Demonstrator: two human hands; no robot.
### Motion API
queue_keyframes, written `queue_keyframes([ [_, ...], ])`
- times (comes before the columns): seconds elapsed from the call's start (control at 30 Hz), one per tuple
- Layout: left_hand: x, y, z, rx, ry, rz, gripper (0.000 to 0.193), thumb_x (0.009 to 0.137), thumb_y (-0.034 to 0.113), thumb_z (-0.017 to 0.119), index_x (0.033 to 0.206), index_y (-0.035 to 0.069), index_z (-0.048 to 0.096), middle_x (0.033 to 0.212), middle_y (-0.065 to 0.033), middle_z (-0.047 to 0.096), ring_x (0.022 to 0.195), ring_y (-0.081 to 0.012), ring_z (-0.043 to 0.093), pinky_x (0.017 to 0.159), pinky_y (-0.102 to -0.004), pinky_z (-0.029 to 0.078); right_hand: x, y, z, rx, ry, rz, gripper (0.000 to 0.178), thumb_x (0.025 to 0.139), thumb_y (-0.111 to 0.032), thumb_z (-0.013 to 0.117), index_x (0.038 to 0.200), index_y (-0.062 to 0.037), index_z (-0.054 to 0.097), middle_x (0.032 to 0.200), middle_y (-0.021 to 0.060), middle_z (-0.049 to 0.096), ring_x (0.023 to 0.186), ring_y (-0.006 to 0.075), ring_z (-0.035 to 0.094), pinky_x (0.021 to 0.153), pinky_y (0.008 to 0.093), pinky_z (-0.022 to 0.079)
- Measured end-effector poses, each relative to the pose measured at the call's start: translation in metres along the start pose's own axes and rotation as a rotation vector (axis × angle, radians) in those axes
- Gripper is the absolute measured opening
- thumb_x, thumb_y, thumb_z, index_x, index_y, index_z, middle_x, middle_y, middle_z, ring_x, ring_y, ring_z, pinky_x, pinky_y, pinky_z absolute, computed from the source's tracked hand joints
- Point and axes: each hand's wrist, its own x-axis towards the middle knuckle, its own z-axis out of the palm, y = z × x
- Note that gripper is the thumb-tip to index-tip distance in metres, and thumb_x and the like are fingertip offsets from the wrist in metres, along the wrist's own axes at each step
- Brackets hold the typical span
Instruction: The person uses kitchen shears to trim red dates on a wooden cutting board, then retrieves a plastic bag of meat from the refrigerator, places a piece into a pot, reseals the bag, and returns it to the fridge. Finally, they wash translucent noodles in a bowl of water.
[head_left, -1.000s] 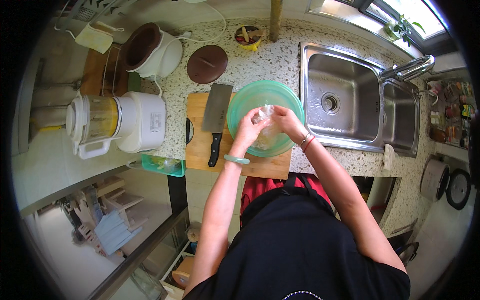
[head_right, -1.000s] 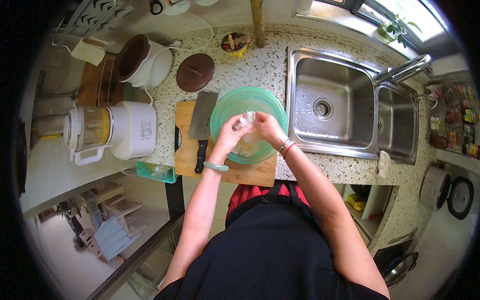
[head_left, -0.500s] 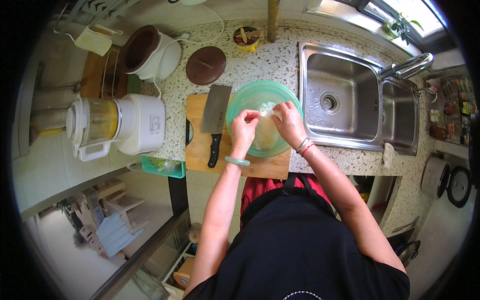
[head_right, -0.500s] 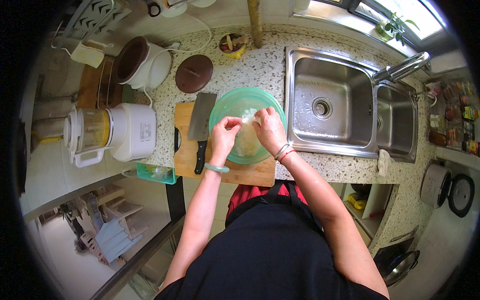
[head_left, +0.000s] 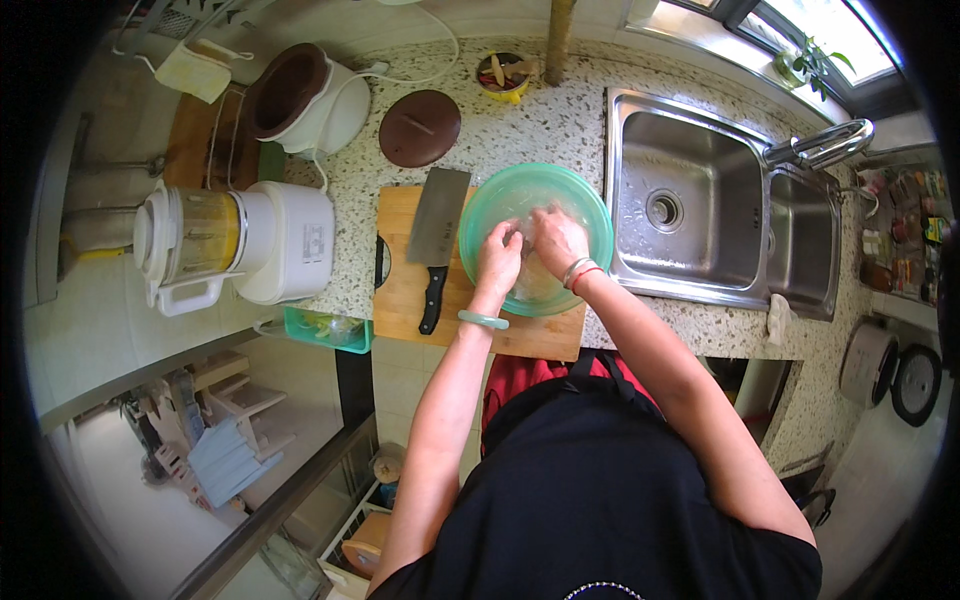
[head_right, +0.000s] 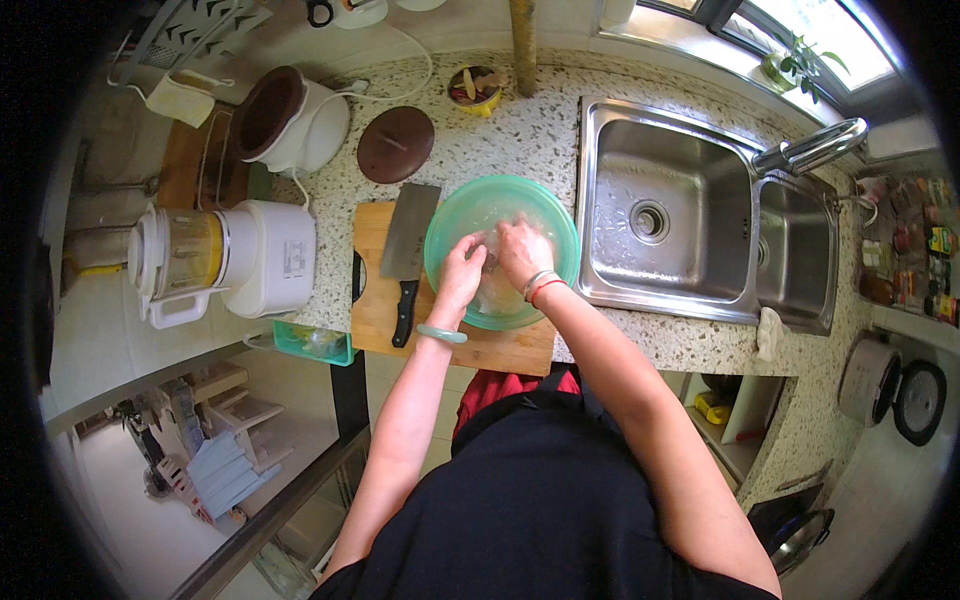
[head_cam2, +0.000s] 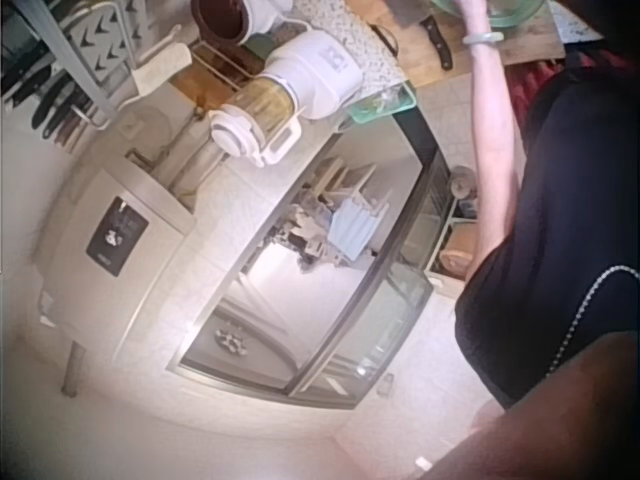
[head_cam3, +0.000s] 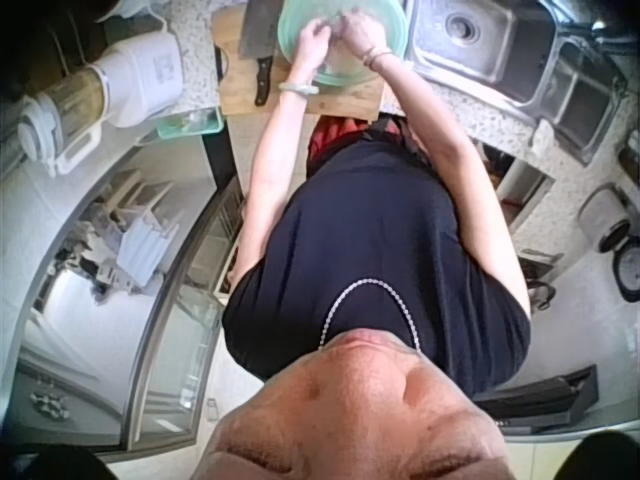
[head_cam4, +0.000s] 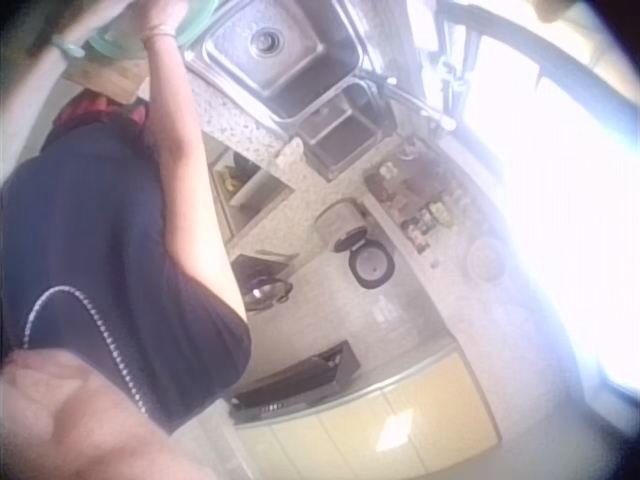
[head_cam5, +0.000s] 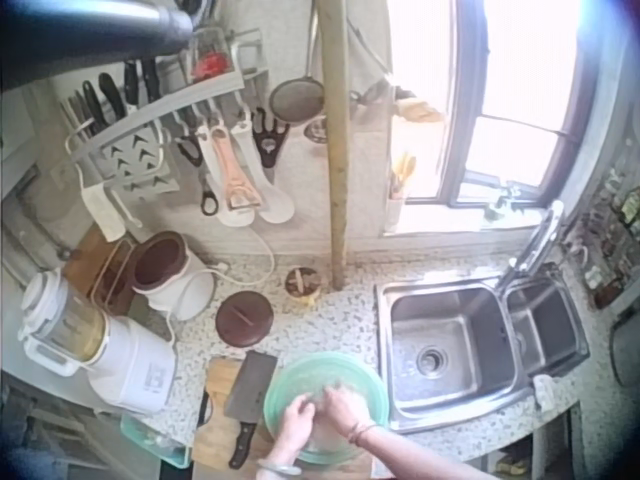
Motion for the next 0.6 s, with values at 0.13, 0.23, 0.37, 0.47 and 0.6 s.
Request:
queue_keyframes([
  [0.13,-0.005,0.012,-0.001,-0.088,-0.033,-0.140,0.039,0.097,0.015,0.053,0.133,0.003,0.047,0.111,-0.0078,0.062,0.093,-0.0130,0.061,0.070,-0.0271,0.054,0.002,-0.005,-0.012,0.297,-0.080,0.225,0.039,0.091,-0.038,0.056,0.097,-0.0010,0.065,0.089,0.0235,0.066,0.092,0.0375,0.064,0.077,0.0426,0.052],
  [0.23,-0.017,0.038,0.004,-0.213,-0.101,-0.124,0.042,0.093,0.017,0.060,0.131,0.003,0.050,0.101,-0.0104,0.065,0.084,-0.0134,0.062,0.069,-0.0287,0.053,0.001,0.017,-0.007,0.830,-0.149,0.310,0.041,0.096,-0.033,0.050,0.106,0.0037,0.064,0.090,0.0150,0.067,0.085,0.0235,0.065,0.076,0.0354,0.050],
  [0.37,-0.021,0.025,0.001,-0.295,-0.093,-0.036,0.041,0.095,0.020,0.058,0.132,0.006,0.050,0.105,-0.0064,0.063,0.088,-0.0104,0.061,0.069,-0.0258,0.053,-0.012,0.010,-0.040,1.331,-0.304,0.365,0.032,0.093,-0.016,0.053,0.119,0.0012,0.059,0.105,0.0078,0.065,0.091,0.0155,0.061,0.078,0.0300,0.050],
  [0.47,-0.022,0.033,-0.002,-0.352,-0.086,-0.115,0.039,0.096,0.018,0.057,0.132,0.006,0.049,0.112,-0.0047,0.062,0.095,-0.0112,0.060,0.076,-0.0272,0.053,-0.017,0.010,-0.043,1.317,-0.252,0.384,0.035,0.090,-0.009,0.057,0.123,0.0028,0.058,0.104,0.0092,0.065,0.092,0.0172,0.062,0.081,0.0308,0.050],
  [0.6,-0.027,0.058,0.002,-0.521,-0.060,-0.207,0.039,0.091,0.012,0.064,0.128,0.005,0.054,0.106,-0.0035,0.064,0.089,-0.0094,0.061,0.072,-0.0257,0.052,-0.020,0.007,-0.045,0.787,-0.102,0.185,0.039,0.080,-0.007,0.070,0.117,0.0007,0.063,0.106,0.0116,0.067,0.092,0.0161,0.063,0.083,0.0309,0.051],
])
